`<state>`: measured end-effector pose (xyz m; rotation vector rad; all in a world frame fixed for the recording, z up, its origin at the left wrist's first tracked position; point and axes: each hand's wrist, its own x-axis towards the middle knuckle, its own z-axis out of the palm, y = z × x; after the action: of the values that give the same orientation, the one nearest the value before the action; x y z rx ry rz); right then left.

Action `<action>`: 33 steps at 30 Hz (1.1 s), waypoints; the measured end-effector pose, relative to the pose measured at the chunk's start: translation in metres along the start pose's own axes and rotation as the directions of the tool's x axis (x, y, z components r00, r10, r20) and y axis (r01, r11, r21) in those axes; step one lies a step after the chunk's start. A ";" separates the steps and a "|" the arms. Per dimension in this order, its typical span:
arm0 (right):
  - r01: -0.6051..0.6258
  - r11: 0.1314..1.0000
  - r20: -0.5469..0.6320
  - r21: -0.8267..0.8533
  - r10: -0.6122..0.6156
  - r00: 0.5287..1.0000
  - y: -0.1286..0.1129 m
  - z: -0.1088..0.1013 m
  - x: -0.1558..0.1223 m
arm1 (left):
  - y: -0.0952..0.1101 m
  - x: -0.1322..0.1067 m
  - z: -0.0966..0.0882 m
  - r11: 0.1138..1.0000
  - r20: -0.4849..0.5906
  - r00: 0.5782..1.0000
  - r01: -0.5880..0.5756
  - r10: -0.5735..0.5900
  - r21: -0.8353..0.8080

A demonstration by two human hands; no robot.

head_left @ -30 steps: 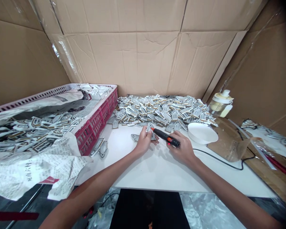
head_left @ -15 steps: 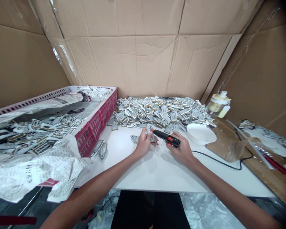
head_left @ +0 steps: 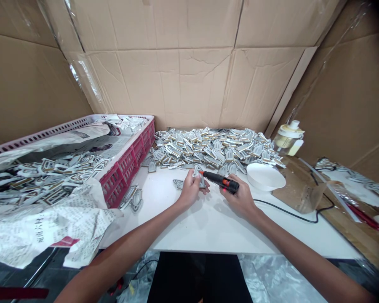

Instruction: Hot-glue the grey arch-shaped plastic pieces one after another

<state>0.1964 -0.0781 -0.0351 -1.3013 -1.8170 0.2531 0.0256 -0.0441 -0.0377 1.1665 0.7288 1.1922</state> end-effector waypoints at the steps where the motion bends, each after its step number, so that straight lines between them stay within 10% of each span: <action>1: 0.002 1.000 0.000 -0.002 -0.002 1.000 0.000 0.000 0.000 | 0.000 0.000 0.000 1.000 0.000 1.000 0.000 0.000 -0.001; 15: 0.162 0.907 -0.011 -0.388 -0.180 0.984 0.002 -0.005 -0.004 | -0.001 0.000 -0.001 0.996 0.029 0.998 0.051 -0.049 -0.078; 25: 0.003 0.960 -0.175 -0.280 -0.054 0.983 0.006 -0.007 0.003 | 0.001 -0.003 0.002 0.974 0.074 0.974 0.217 -0.212 -0.069; 33: -0.069 0.965 -0.123 -0.254 0.039 0.992 0.008 -0.008 0.009 | 0.012 -0.005 0.001 0.990 0.170 0.981 0.113 -0.098 -0.085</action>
<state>0.2069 -0.0692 -0.0308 -1.5144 -1.7581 -0.0331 0.0212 -0.0498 -0.0267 1.1199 0.5951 1.0171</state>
